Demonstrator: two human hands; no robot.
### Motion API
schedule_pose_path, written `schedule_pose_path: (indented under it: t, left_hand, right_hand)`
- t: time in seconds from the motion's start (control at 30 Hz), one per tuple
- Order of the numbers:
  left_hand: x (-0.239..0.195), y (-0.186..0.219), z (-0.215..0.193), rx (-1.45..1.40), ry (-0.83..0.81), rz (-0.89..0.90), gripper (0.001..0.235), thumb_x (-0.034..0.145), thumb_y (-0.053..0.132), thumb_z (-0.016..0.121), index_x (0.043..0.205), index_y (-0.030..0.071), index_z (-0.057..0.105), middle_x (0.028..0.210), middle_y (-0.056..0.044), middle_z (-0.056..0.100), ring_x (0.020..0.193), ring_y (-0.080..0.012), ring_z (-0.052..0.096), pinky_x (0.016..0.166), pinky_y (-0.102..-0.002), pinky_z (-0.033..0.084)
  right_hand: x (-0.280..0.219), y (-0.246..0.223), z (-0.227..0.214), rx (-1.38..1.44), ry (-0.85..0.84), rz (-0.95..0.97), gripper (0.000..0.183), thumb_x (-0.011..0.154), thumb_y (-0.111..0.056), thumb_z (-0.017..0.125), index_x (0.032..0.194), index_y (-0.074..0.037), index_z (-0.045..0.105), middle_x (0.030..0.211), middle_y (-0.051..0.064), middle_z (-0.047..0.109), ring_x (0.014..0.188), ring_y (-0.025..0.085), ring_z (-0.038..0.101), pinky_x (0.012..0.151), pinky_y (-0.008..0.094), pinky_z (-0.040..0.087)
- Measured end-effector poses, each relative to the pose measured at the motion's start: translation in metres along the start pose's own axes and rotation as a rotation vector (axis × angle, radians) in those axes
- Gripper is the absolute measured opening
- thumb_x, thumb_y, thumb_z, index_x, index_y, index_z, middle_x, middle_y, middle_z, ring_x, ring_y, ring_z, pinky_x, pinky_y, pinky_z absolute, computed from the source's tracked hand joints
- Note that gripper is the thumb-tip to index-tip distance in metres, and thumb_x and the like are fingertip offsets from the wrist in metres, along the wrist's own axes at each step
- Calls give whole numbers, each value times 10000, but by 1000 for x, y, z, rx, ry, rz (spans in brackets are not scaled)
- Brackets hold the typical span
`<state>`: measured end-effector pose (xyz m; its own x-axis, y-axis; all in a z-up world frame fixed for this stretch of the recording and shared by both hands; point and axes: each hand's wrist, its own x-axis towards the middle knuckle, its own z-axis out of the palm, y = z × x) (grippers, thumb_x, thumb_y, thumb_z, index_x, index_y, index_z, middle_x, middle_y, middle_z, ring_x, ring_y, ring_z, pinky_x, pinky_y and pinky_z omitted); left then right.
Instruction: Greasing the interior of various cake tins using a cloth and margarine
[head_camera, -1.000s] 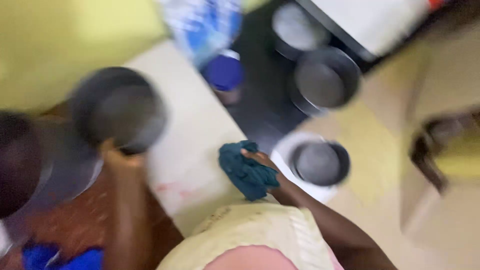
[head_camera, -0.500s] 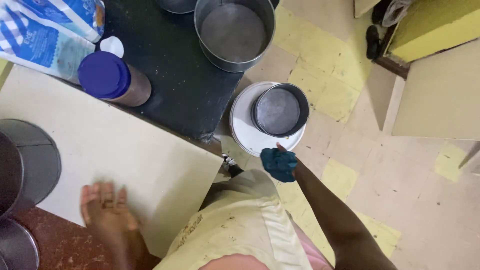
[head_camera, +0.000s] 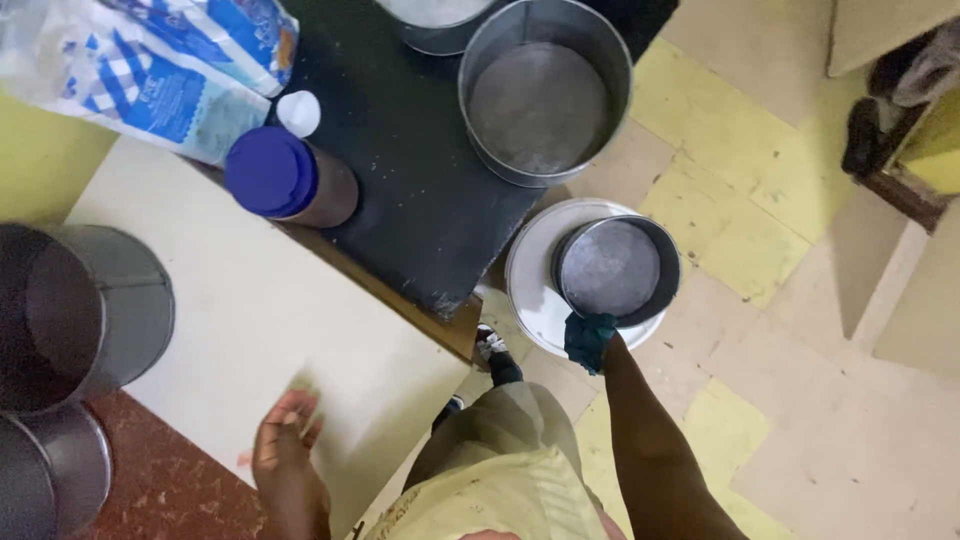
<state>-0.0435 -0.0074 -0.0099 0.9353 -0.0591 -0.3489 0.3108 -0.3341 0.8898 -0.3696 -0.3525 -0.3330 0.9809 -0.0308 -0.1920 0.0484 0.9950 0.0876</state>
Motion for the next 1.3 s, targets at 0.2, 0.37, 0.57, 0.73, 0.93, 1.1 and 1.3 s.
schedule_pose_path:
  t: [0.2,0.37,0.57,0.73,0.93,1.1,1.3]
  left_hand:
    - [-23,12,3,97,-25,-179,369,1110,189,534,1405,33,691,1422,-133,748,1303,-270,738,1058,-391,539]
    - [-40,34,2,164,-147,-114,475,1034,348,632,1414,71,700,1400,-108,768,1303,-236,724,1126,-380,540]
    - [-50,48,-2,433,-493,-106,536,996,312,587,1510,168,639,1553,-77,716,1405,-272,683,1164,-506,541]
    - [-57,29,-6,392,-703,49,746,943,490,679,1617,205,532,1649,-137,584,1473,-392,579,1181,-600,467]
    - [-70,44,-51,22,-690,272,1194,917,473,883,1791,128,147,1791,-316,163,1637,-581,163,1275,-727,215]
    - [-95,53,-147,-190,-359,389,1209,988,364,836,1798,139,-33,1765,-422,71,1589,-686,125,1256,-823,149]
    - [-125,21,-246,-376,182,246,987,987,177,733,1805,308,195,1844,-259,97,1663,-557,117,1303,-745,119]
  right_hand:
    - [5,-9,-23,146,237,55,391,812,-347,778,737,-272,402,576,-86,322,364,110,350,281,311,227]
    - [-27,-4,-30,80,333,-27,170,830,-408,599,977,-326,583,878,-89,551,723,127,612,493,284,459]
    - [-59,55,91,-523,863,-263,341,967,-404,617,1145,-127,708,1027,52,716,857,221,691,654,363,497]
    - [-84,85,125,-1088,980,-372,565,1090,-456,586,1373,15,718,1310,253,730,1185,424,653,997,561,444]
    - [-4,139,212,-1473,743,-103,582,1094,-452,620,1412,13,765,1334,316,769,1257,522,690,1121,629,477]
    - [76,235,303,-1687,451,119,637,1102,-361,613,618,36,733,535,195,664,552,311,626,690,438,518]
    - [135,321,275,-1827,178,419,504,1113,-444,668,1328,-13,815,1083,219,870,974,340,808,917,501,583]
